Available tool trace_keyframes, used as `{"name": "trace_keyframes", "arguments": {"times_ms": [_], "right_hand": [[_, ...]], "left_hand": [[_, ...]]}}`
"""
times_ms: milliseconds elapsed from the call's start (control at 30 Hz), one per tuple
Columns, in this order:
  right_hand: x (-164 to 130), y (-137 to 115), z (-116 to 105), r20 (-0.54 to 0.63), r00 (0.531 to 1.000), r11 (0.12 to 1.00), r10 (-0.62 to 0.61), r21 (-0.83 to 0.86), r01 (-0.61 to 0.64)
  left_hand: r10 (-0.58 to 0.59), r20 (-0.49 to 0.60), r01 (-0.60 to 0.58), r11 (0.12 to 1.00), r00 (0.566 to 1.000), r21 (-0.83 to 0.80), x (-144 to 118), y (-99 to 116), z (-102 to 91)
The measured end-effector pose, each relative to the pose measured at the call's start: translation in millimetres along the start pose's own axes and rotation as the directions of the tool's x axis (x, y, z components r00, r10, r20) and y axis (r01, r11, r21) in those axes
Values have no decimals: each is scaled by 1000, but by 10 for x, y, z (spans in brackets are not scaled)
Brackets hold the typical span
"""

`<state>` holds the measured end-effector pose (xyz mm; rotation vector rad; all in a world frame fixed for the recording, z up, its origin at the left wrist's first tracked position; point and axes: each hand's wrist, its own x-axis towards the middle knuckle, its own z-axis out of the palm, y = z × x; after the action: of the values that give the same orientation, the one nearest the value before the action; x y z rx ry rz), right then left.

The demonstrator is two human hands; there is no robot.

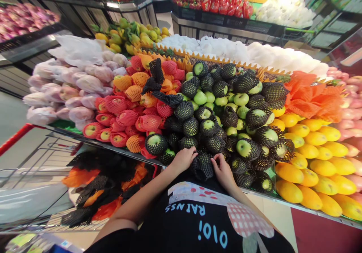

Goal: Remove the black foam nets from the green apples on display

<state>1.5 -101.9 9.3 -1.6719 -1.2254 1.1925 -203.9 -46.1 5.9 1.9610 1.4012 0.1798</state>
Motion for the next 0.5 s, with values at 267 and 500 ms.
{"name": "trace_keyframes", "arguments": {"times_ms": [267, 500], "right_hand": [[13, 48, 20, 31, 999, 989, 24, 147, -28], [-26, -201, -97, 129, 987, 902, 96, 408, -141]], "left_hand": [[6, -31, -16, 937, 999, -348, -14, -7, 120], [62, 122, 67, 559, 991, -827, 35, 176, -104]]}}
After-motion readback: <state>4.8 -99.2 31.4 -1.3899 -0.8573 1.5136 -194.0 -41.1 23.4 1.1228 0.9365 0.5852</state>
